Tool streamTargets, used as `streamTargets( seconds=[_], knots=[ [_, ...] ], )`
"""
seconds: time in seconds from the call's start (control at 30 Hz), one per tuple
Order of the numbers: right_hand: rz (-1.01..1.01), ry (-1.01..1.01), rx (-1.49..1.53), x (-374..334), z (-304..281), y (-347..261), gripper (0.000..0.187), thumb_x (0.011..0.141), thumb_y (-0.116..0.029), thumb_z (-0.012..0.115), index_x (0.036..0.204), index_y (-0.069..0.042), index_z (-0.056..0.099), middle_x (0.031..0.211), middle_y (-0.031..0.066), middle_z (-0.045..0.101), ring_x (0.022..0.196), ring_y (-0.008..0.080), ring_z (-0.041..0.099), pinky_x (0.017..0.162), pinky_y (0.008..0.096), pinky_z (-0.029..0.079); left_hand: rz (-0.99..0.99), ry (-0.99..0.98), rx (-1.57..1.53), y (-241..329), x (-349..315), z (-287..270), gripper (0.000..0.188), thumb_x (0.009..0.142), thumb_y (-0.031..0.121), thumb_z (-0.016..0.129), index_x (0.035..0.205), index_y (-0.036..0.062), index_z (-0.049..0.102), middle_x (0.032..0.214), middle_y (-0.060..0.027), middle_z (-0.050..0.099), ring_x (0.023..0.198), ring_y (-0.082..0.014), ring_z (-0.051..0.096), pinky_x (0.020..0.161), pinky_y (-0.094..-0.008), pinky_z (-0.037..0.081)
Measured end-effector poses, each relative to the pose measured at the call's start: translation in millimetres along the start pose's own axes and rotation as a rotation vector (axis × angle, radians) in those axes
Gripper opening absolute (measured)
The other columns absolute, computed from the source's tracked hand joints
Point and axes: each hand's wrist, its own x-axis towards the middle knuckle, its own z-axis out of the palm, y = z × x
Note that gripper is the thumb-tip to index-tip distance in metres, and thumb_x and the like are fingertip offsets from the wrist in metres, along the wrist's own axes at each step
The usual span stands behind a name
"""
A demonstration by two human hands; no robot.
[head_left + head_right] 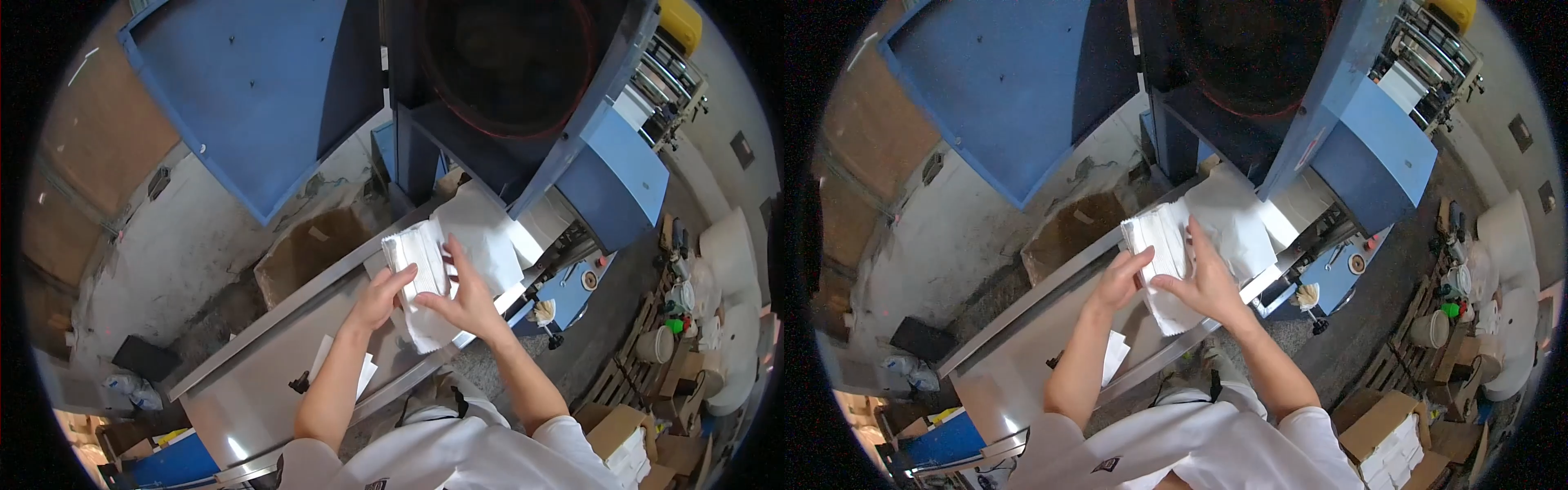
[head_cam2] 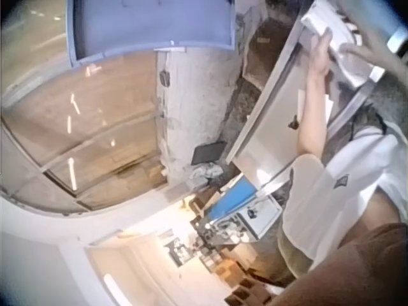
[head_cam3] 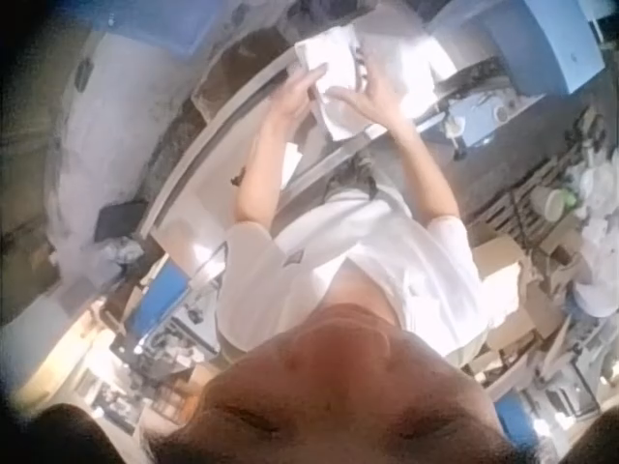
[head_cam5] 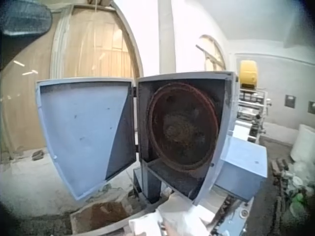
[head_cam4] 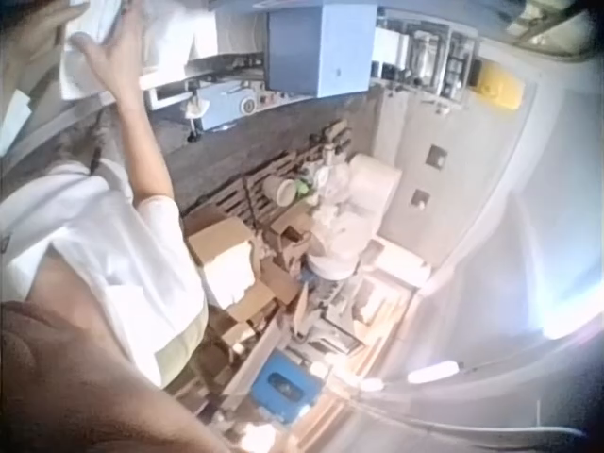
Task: Inspecting stacks of white paper sheets and placing them into a production machine.
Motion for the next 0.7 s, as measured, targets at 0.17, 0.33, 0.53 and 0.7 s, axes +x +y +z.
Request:
streamTargets(
  seconds=[0.17,0.33,0.53,0.7],
  knots=[
    [-0.019,0.011,-0.051,-5.8,3.2,7.0,0.09,0.082,-0.03,0.072,0.147,0.01,0.024,0.132,0.0362,0.049,0.119,0.044,0.055,0.098,0.0427,0.046,-0.044,-0.027,0.023,-11.7,2.1,-3.3,0.039,0.097,0.026,0.055,0.125,-0.0002,0.059,0.109,-0.0065,0.067,0.096,-0.014,0.065,0.081,-0.0278,0.05],
    [0.136,0.073,-0.011,-4.9,2.5,5.1,0.06,0.087,-0.011,0.046,0.142,0.008,0.035,0.098,0.0377,0.062,0.095,0.0516,0.062,0.088,0.0487,0.048,-0.059,0.088,0.096,-31.4,4.1,-15.7,0.035,0.094,0.015,0.055,0.124,-0.0032,0.057,0.112,-0.0082,0.066,0.098,-0.0152,0.064,0.085,-0.03,0.05],
    [0.208,0.103,-0.015,-5.4,0.7,12.5,0.054,0.09,-0.013,0.049,0.14,0.007,0.04,0.098,0.0344,0.064,0.094,0.0476,0.065,0.085,0.0464,0.05,0.11,0.233,0.115,-29.1,5.1,4.6,0.032,0.09,0.011,0.057,0.118,-0.0037,0.06,0.108,-0.0067,0.066,0.097,-0.0127,0.062,0.086,-0.0278,0.048],
    [0.119,0.243,0.013,-1.7,10.2,23.4,0.049,0.092,-0.022,0.063,0.131,0.004,0.051,0.099,0.0264,0.068,0.091,0.0374,0.068,0.08,0.041,0.051,0.104,0.266,0.13,-21.8,3.4,8.8,0.034,0.089,0.009,0.054,0.119,-0.0044,0.059,0.11,-0.0072,0.066,0.099,-0.0133,0.062,0.088,-0.0278,0.048]
  ],
)
